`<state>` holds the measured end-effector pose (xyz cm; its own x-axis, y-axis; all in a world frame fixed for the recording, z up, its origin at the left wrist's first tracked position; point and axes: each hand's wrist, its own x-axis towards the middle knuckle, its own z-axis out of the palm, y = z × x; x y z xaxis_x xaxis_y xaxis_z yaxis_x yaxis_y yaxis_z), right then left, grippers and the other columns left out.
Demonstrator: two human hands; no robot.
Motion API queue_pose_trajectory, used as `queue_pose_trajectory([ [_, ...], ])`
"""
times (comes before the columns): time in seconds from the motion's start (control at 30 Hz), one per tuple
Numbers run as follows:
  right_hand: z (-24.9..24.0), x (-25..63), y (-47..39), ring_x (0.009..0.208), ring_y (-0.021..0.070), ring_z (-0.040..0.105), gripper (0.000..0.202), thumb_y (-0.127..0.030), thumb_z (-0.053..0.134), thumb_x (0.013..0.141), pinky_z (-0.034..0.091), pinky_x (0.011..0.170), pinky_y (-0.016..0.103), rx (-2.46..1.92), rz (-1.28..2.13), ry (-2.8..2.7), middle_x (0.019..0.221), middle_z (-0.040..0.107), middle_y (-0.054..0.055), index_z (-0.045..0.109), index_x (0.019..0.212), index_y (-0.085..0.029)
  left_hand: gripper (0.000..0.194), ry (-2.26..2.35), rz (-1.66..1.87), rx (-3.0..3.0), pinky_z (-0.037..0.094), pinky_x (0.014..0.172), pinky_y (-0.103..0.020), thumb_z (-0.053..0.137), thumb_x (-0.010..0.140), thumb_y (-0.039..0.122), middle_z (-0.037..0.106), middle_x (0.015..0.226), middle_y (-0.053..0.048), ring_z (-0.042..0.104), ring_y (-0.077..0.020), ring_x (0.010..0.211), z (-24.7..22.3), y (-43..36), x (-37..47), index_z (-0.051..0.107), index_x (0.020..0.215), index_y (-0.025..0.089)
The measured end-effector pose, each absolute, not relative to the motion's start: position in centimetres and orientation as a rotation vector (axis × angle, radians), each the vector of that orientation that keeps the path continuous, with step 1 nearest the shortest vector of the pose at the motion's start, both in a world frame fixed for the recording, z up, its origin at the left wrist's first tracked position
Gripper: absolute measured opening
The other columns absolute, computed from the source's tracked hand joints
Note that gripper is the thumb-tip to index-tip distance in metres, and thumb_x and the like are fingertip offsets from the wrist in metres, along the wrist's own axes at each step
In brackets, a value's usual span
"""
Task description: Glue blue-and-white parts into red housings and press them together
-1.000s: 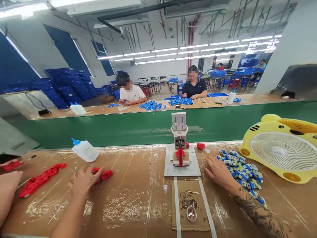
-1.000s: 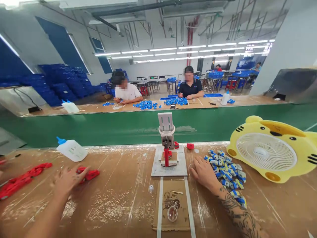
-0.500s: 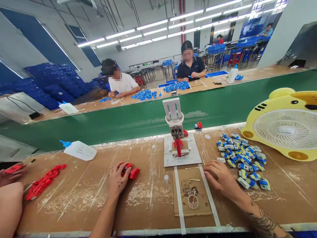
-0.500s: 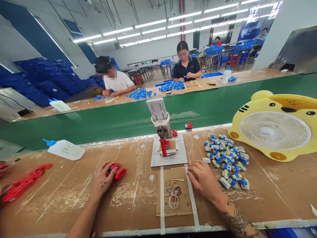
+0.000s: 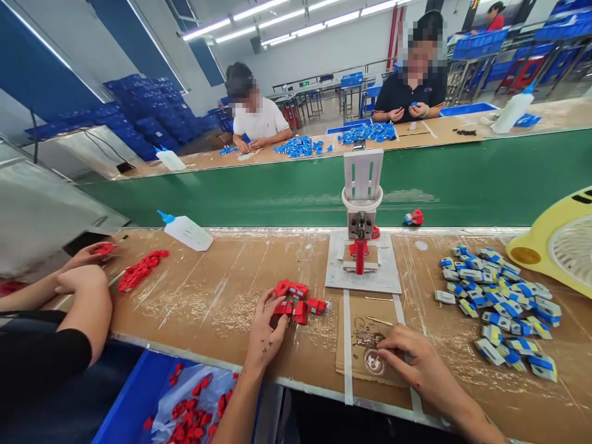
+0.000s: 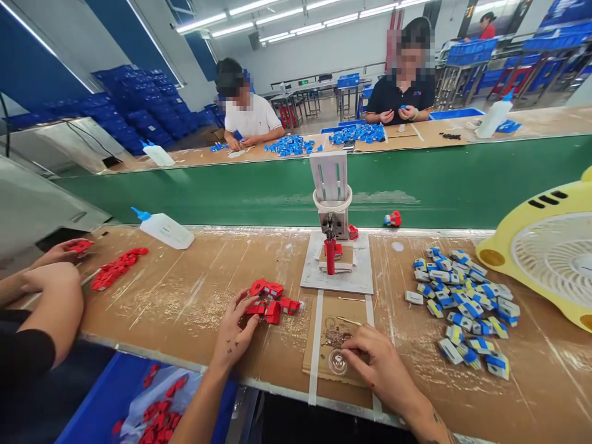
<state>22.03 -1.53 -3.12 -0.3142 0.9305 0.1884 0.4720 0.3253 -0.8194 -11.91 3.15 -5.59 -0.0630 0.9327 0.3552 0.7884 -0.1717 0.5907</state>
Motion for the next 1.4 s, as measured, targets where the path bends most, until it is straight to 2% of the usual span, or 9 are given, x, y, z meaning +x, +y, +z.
queue_pose_trajectory([
  [0.17,-2.7,22.7,-1.4,0.065,0.0194,0.066,0.031,-0.038,0.056,0.102,0.053,0.06,0.03,-1.098,0.71,-1.984,0.068,0.069,0.004,0.075,0.083,-0.023,0.025,1.839,0.991,1.939,0.056,0.099,-0.045,0.06,0.083,0.033,0.072,0.117,-0.011,0.068,-0.0299,0.113,-4.8,1.8,-12.4,0.075,0.101,0.023],
  [0.33,-2.1,22.8,-1.4,0.062,0.0182,0.063,0.028,-0.034,0.057,0.102,0.051,0.058,0.028,-1.099,0.59,-2.014,0.066,0.066,0.004,0.074,0.083,-0.022,0.023,1.88,1.014,1.718,0.059,0.081,-0.041,0.069,0.075,0.043,0.077,0.086,-0.006,0.073,-0.0267,0.08,-4.5,2.0,-11.9,0.07,0.087,0.023],
  [0.53,-1.0,22.4,-1.7,0.062,0.0173,0.061,0.03,-0.029,0.054,0.103,0.048,0.058,0.027,-1.108,0.515,-2.068,0.064,0.064,0.003,0.074,0.083,-0.021,0.048,1.658,1.515,1.037,0.057,0.062,-0.029,0.081,0.069,0.055,0.077,0.086,-0.004,0.071,-0.0186,0.067,-3.6,1.6,-10.6,0.069,0.101,0.021],
  [0.67,-0.6,22.5,-1.9,0.06,0.0163,0.06,0.035,-0.033,0.051,0.105,0.048,0.057,0.026,-1.084,0.486,-2.068,0.063,0.064,0.003,0.073,0.081,-0.02,0.054,1.321,1.469,0.762,0.045,0.042,-0.022,0.084,0.07,0.058,0.077,0.085,-0.006,0.06,-0.0126,0.05,-2.5,-0.1,-8.0,0.071,0.108,0.022],
  [0.8,-0.3,23.1,-2.0,0.058,0.0158,0.061,0.034,-0.037,0.055,0.103,0.048,0.055,0.026,-1.134,0.559,-1.991,0.063,0.067,0.003,0.075,0.08,-0.021,0.052,1.039,1.308,0.781,0.051,0.053,-0.025,0.091,0.064,0.049,0.078,0.093,-0.009,0.061,-0.0135,0.057,-2.3,-1.7,-4.5,0.074,0.105,0.022],
  [1.0,0.0,24.1,-2.2,0.053,0.0161,0.063,0.034,-0.041,0.062,0.098,0.05,0.051,0.025,-1.245,0.673,-1.779,0.059,0.069,0.003,0.075,0.073,-0.021,0.044,0.984,1.143,1.099,0.056,0.083,-0.036,0.079,0.077,0.056,0.076,0.095,-0.012,0.068,-0.0252,0.088,-2.5,-1.1,-1.7,0.079,0.102,0.02],
  [1.1,-0.1,24.3,-2.2,0.051,0.0163,0.062,0.034,-0.042,0.065,0.095,0.05,0.05,0.026,-1.272,0.715,-1.721,0.057,0.068,0.003,0.075,0.069,-0.021,0.039,1.02,1.21,1.164,0.056,0.083,-0.036,0.086,0.07,0.05,0.072,0.101,-0.012,0.067,-0.0271,0.094,-2.5,-0.4,-1.3,0.081,0.093,0.02],
  [1.27,-0.1,23.8,-2.3,0.049,0.0157,0.059,0.032,-0.043,0.071,0.089,0.048,0.047,0.026,-1.274,0.816,-1.522,0.055,0.066,0.002,0.074,0.066,-0.021,0.035,1.015,1.133,0.995,0.056,0.07,-0.029,0.091,0.062,0.033,0.072,0.083,-0.005,0.066,-0.0196,0.074,-2.9,-0.4,-0.7,0.079,0.093,0.02],
  [1.4,0.5,22.5,-2.2,0.05,0.0152,0.057,0.034,-0.046,0.073,0.089,0.046,0.046,0.025,-1.181,0.861,-1.311,0.055,0.063,0.001,0.074,0.066,-0.021,0.033,1.002,1.108,0.947,0.059,0.084,-0.035,0.09,0.061,0.023,0.079,0.098,-0.008,0.074,-0.0251,0.091,-3.1,-0.8,0.1,0.08,0.092,0.021],
])
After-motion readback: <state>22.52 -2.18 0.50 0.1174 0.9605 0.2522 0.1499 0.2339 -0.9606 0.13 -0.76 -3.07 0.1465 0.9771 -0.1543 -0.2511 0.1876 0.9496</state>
